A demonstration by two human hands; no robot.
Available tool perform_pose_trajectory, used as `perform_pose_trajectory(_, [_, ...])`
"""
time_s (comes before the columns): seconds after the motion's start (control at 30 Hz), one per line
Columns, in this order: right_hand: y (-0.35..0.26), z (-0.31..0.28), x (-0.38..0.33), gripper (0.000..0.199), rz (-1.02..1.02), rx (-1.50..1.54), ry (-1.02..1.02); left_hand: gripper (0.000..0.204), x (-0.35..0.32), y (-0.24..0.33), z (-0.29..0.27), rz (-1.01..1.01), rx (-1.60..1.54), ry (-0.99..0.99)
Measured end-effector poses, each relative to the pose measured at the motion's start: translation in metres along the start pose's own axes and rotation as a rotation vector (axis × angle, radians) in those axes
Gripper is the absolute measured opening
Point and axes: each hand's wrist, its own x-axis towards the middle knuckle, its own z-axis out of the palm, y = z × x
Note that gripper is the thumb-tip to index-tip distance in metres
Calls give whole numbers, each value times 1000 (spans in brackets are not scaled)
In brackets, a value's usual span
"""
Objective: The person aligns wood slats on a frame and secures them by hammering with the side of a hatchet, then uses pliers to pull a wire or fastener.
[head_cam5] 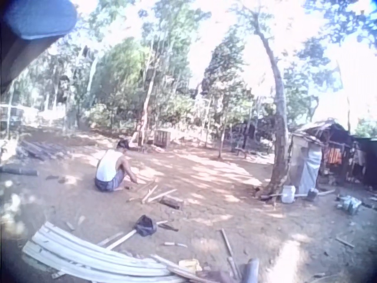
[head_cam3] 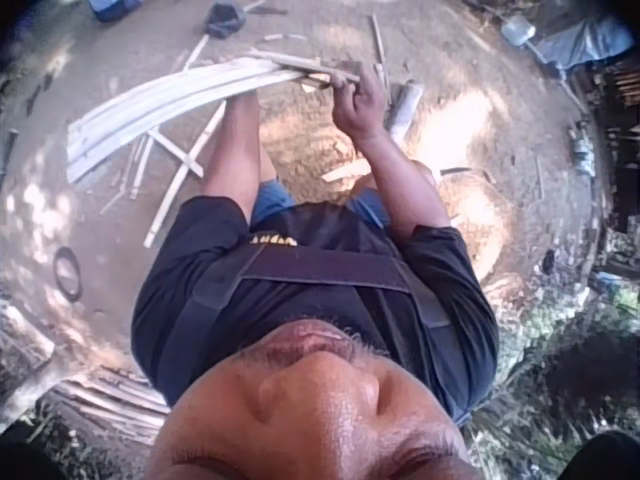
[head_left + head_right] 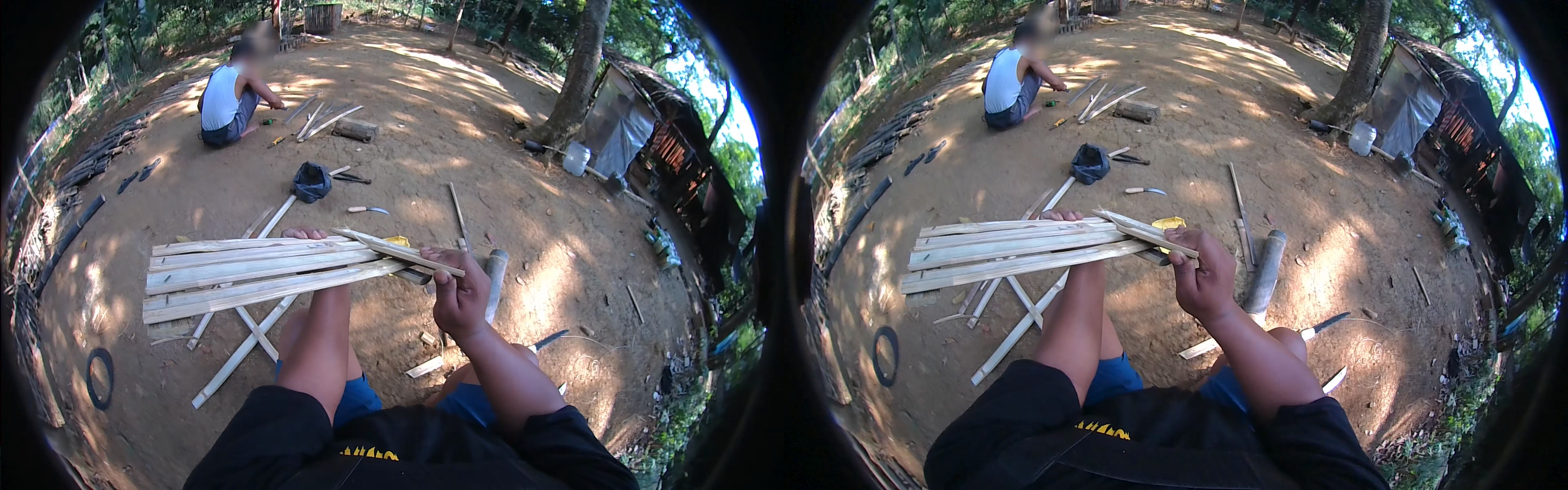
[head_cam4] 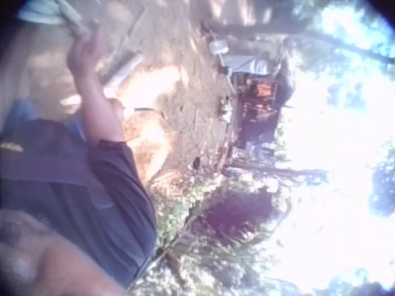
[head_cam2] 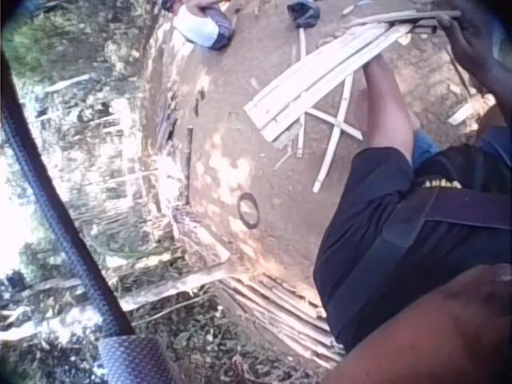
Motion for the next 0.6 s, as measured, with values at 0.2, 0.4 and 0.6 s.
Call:
perform_pose_trajectory(0.2, [11, -8, -9, 16, -73, 35, -43, 37, -10, 5, 20, -100, -97, 34])
perform_pose_trajectory(0.4, [4, -24, 2, 15, -160, -101, -194, 51, -10, 5, 49, -107, -2, 187])
perform_pose_trajectory(0.6, [7, -35, 16, 23, 233, -222, -94, 43, 1, -5, 60, -220, 624, 299])
